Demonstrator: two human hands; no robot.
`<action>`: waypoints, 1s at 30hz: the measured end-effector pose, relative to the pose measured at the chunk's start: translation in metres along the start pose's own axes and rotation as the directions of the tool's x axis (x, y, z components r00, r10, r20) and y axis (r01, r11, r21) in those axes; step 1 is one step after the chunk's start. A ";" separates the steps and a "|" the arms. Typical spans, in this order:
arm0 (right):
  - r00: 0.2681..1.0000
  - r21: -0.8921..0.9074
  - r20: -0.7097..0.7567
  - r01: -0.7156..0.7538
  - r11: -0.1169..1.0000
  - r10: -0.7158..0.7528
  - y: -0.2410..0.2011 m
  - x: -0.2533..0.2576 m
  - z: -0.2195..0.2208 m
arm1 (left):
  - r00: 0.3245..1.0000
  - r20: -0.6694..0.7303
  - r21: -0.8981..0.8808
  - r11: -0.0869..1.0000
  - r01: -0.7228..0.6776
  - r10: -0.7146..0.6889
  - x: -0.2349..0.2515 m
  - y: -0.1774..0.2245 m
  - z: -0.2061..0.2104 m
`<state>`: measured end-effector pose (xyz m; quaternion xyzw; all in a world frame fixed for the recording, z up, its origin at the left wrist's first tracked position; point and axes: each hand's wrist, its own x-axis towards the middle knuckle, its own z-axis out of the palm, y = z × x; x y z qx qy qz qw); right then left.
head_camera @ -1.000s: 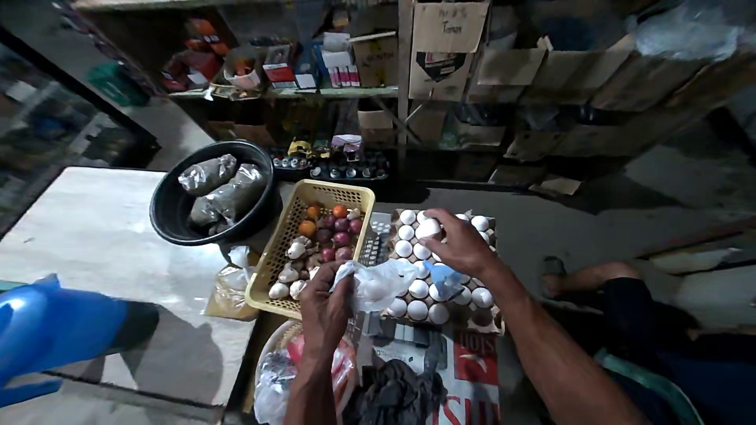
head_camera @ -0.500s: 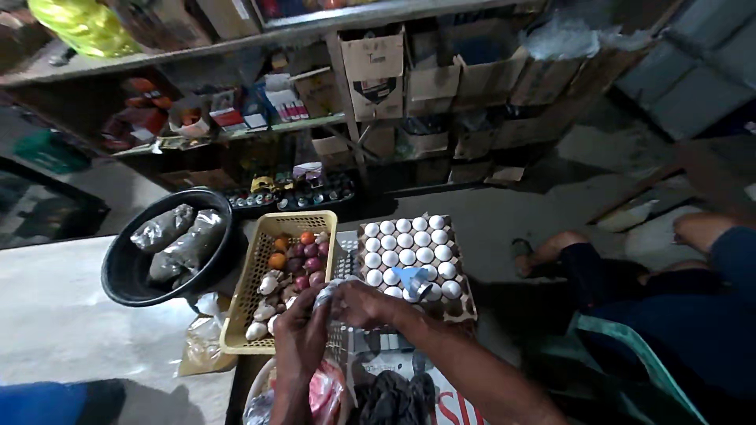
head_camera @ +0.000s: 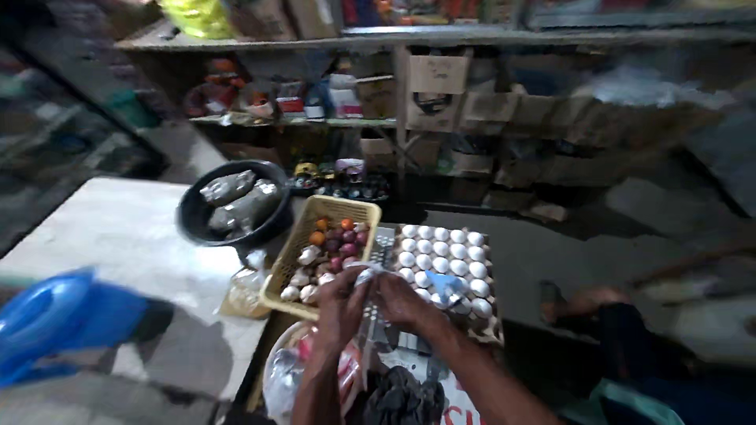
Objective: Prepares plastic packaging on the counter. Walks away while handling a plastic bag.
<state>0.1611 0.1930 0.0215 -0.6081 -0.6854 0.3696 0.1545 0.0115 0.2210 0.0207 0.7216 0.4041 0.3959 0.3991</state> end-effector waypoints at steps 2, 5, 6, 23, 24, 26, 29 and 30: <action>1.000 -0.114 0.018 -0.007 0.993 0.009 -0.008 -0.002 0.003 | 1.000 -0.005 -0.003 1.000 -0.016 0.016 0.001 0.002 -0.005; 0.998 -0.243 -0.048 0.038 0.969 -0.051 -0.012 -0.003 0.013 | 0.999 -0.020 -0.063 0.997 -0.050 0.049 0.002 0.005 -0.010; 0.996 -0.274 -0.064 0.037 0.961 -0.057 -0.014 -0.004 0.017 | 0.998 -0.019 -0.092 0.994 -0.063 0.062 0.001 0.005 -0.012; 0.707 -0.576 -0.204 0.473 0.667 -0.678 -0.041 -0.079 0.080 | 0.963 -0.266 -0.114 0.991 -0.074 0.041 -0.086 0.019 -0.093; 0.682 -0.592 -0.192 0.493 0.638 -0.706 -0.046 -0.084 0.084 | 0.952 -0.304 -0.101 0.992 -0.072 0.038 -0.097 0.017 -0.095; 0.618 -0.603 -0.187 0.541 0.586 -0.763 -0.053 -0.093 0.091 | 0.930 -0.366 -0.078 0.995 -0.054 0.021 -0.118 0.016 -0.102; 0.562 -0.600 -0.176 0.590 0.541 -0.808 -0.065 -0.103 0.105 | 0.916 -0.399 -0.060 0.998 0.022 -0.044 -0.149 0.014 -0.122; 0.571 -0.595 -0.162 0.593 0.542 -0.805 -0.070 -0.107 0.110 | 0.914 -0.397 -0.062 0.996 0.059 -0.079 -0.159 0.013 -0.128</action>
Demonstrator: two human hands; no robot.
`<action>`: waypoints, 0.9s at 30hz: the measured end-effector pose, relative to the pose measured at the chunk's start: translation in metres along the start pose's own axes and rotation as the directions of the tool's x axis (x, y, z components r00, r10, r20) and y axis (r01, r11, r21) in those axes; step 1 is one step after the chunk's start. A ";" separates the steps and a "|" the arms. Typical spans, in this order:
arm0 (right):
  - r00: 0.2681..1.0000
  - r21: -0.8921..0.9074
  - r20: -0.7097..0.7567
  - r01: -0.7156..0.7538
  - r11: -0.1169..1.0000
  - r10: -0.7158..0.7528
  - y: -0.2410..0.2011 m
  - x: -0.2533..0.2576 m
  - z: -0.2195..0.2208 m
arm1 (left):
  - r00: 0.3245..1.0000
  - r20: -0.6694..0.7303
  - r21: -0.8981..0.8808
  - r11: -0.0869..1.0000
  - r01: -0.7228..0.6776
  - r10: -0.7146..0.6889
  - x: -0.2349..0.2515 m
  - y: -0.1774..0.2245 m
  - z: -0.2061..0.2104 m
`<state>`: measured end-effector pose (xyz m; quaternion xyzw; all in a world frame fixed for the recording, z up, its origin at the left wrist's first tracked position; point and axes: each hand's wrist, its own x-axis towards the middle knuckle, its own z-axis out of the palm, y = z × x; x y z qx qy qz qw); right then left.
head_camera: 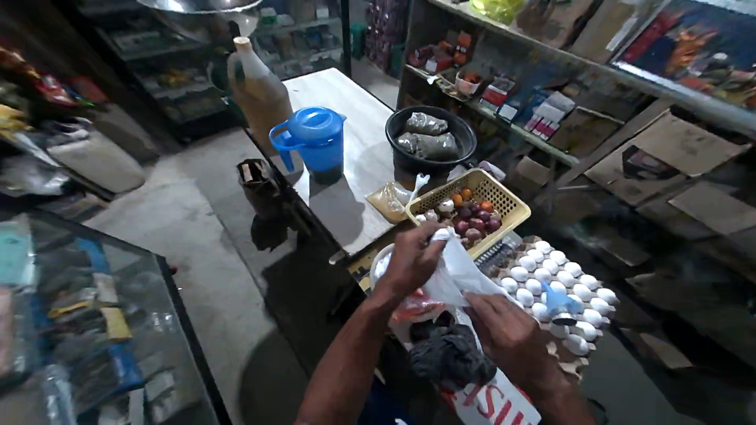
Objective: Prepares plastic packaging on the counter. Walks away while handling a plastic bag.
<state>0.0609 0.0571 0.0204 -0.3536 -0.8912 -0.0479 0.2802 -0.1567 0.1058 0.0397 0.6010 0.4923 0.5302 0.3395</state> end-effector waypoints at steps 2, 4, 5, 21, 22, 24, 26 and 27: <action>0.999 0.016 0.049 -0.010 1.000 0.009 -0.017 0.003 0.002 | 0.998 0.011 0.030 0.998 0.062 -0.063 -0.012 -0.004 -0.019; 0.996 0.013 0.088 -0.001 1.000 0.000 -0.031 0.013 0.009 | 0.996 0.025 0.070 0.994 0.083 -0.085 -0.014 -0.008 -0.040; 0.995 0.005 0.102 0.008 1.000 -0.009 -0.037 0.020 0.015 | 0.997 0.030 0.092 0.993 0.075 -0.078 -0.013 -0.013 -0.050; 0.787 0.032 0.571 -0.307 0.951 0.235 -0.037 0.237 0.160 | 0.939 0.303 0.391 0.920 0.033 -0.163 0.155 -0.139 -0.219; 0.752 0.016 0.608 -0.333 0.943 0.255 -0.032 0.248 0.173 | 0.932 0.313 0.410 0.911 0.041 -0.183 0.166 -0.148 -0.223; 0.708 -0.016 0.646 -0.361 0.932 0.285 -0.021 0.267 0.196 | 0.917 0.328 0.445 0.893 0.063 -0.228 0.184 -0.162 -0.227; 0.676 -0.044 0.669 -0.379 0.924 0.309 -0.011 0.285 0.214 | 0.916 0.318 0.460 0.885 0.075 -0.243 0.197 -0.171 -0.229; 0.680 -0.053 0.661 -0.380 0.923 0.318 -0.006 0.293 0.221 | 0.926 0.299 0.454 0.888 0.074 -0.231 0.202 -0.176 -0.230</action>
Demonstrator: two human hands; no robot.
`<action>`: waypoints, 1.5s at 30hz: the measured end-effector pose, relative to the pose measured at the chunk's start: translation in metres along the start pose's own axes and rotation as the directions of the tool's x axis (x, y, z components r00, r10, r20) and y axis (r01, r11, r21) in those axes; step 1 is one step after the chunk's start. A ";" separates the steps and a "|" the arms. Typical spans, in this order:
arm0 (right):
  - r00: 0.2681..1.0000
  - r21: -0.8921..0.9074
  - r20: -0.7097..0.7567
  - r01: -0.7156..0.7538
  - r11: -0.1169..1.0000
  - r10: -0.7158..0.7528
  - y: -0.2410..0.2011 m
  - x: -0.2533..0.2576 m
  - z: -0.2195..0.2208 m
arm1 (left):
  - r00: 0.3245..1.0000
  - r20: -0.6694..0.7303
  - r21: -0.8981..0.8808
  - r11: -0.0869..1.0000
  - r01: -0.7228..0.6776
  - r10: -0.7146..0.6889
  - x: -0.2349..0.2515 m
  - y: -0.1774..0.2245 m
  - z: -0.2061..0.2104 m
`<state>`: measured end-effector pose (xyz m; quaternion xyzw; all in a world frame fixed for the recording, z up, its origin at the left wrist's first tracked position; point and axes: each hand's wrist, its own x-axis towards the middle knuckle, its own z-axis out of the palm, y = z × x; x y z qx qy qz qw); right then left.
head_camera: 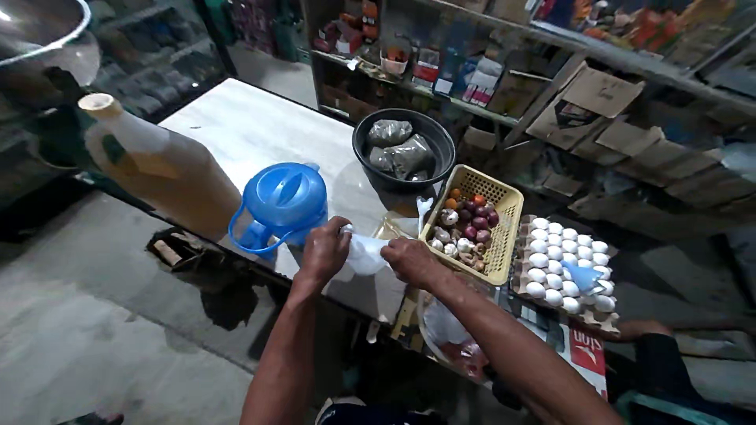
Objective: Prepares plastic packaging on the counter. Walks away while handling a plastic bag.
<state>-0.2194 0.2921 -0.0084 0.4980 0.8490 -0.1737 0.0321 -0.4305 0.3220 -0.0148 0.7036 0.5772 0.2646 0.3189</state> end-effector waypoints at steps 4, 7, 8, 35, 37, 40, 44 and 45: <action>0.997 0.001 -0.075 -0.004 1.000 0.004 0.012 0.042 -0.005 | 0.992 -0.123 -0.044 0.998 -0.034 0.028 0.012 -0.011 0.000; 0.986 0.061 -0.163 0.047 0.997 -0.037 0.022 0.063 -0.006 | 0.991 -0.134 -0.061 0.998 -0.015 0.006 0.013 -0.012 0.006; 0.980 0.095 -0.195 0.062 0.994 -0.043 0.024 0.067 -0.006 | 0.990 -0.138 -0.051 0.999 -0.018 0.011 0.012 -0.011 0.009; 0.907 0.298 0.063 -0.415 0.860 0.416 0.033 0.006 0.034 | 0.964 -0.201 -0.543 0.839 0.038 -0.174 -0.058 -0.055 0.058; 0.886 0.270 0.015 -0.449 0.851 0.463 0.042 0.004 0.022 | 0.959 -0.215 -0.551 0.833 0.035 -0.183 -0.058 -0.056 0.059; 0.860 0.258 -0.131 -0.451 0.855 0.493 0.064 0.007 0.008 | 0.954 -0.236 -0.563 0.826 0.022 -0.186 -0.060 -0.057 0.057; 0.791 0.254 -0.202 -0.528 0.811 0.578 0.078 0.018 -0.006 | 0.940 -0.296 -0.594 0.803 -0.043 -0.169 -0.063 -0.058 0.054; 0.776 0.261 -0.192 -0.549 0.794 0.600 0.080 0.020 -0.007 | 0.938 -0.308 -0.600 0.798 -0.061 -0.160 -0.063 -0.059 0.053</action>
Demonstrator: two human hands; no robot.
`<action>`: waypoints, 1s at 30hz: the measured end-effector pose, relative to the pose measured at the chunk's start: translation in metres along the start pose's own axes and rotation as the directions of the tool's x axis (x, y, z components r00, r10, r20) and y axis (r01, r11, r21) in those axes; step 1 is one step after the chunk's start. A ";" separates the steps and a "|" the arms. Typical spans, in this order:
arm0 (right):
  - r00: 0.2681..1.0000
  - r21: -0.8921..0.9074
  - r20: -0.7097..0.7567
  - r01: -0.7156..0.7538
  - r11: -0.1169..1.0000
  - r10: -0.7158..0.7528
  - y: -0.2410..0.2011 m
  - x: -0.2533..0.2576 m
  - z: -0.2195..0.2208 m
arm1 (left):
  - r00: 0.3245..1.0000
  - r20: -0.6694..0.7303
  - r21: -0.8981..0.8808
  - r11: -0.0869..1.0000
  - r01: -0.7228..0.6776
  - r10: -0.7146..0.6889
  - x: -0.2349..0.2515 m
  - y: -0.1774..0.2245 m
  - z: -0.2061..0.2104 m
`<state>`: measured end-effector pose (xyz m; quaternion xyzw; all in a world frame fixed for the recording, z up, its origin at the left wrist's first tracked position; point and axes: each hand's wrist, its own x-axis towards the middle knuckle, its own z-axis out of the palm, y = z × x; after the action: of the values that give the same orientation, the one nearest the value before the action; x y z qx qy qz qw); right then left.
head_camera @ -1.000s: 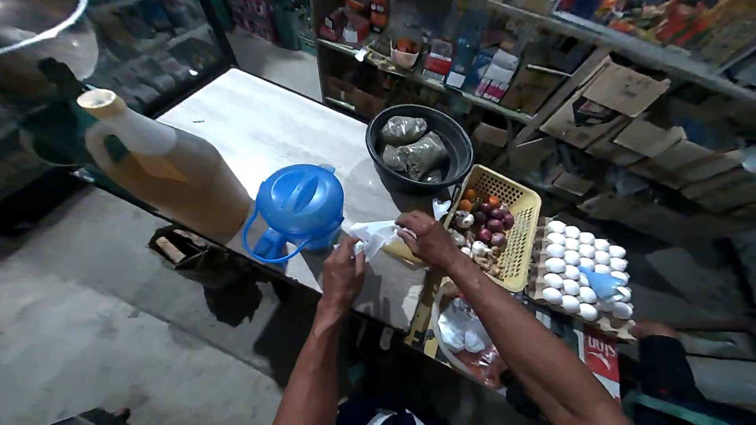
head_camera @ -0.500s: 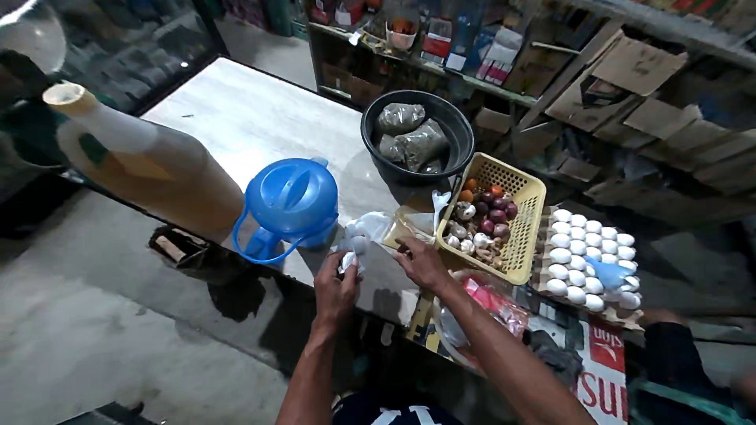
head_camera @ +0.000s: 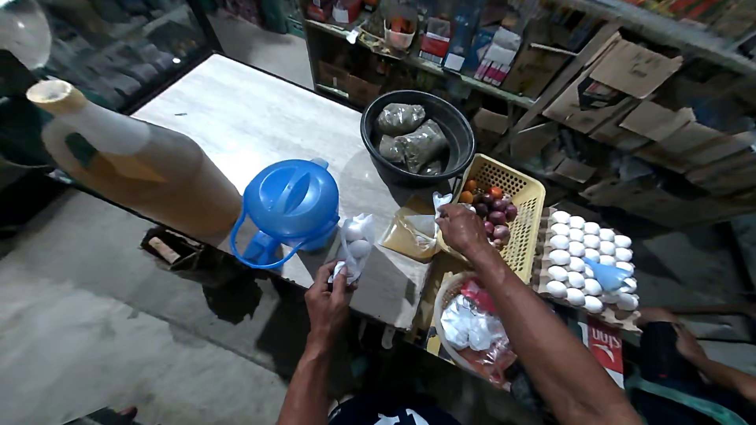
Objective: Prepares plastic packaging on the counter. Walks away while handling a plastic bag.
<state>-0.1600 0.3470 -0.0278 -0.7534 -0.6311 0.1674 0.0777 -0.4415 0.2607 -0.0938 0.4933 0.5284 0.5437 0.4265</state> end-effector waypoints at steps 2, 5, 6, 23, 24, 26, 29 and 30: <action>0.997 0.007 0.017 -0.078 0.997 0.078 0.001 0.009 0.003 | 1.000 -0.012 -0.022 1.000 -0.010 0.010 0.001 0.002 -0.003; 0.990 0.031 0.019 -0.141 0.989 0.141 0.005 0.020 0.015 | 1.000 -0.024 -0.033 0.999 -0.020 0.020 0.001 0.002 -0.006; 0.990 0.033 0.022 -0.142 0.989 0.141 0.007 0.022 0.019 | 0.999 -0.024 -0.030 0.999 -0.026 0.025 0.000 -0.001 -0.008; 0.998 0.176 -0.034 0.065 0.982 -0.060 0.009 -0.014 0.038 | 0.998 0.045 0.011 0.999 -0.053 0.052 -0.029 -0.034 -0.046; 0.996 0.202 -0.036 0.087 0.976 -0.081 0.006 -0.025 0.039 | 0.997 0.041 0.027 0.997 -0.067 0.066 -0.031 -0.037 -0.056; 0.991 0.238 -0.017 0.132 0.962 -0.131 0.003 -0.051 0.047 | 0.997 0.014 0.075 0.995 -0.072 0.071 -0.038 -0.038 -0.075; 0.978 0.293 0.048 0.181 0.939 -0.204 0.000 -0.087 0.069 | 0.997 -0.050 0.124 0.991 -0.057 0.063 -0.049 -0.033 -0.099; 0.974 0.317 0.071 0.181 0.931 -0.213 -0.002 -0.097 0.076 | 0.996 -0.060 0.130 0.989 -0.064 0.073 -0.053 -0.031 -0.105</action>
<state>-0.2027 0.2458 -0.0826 -0.6551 -0.6728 0.2944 0.1776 -0.5393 0.1947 -0.1246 0.5196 0.5586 0.5387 0.3575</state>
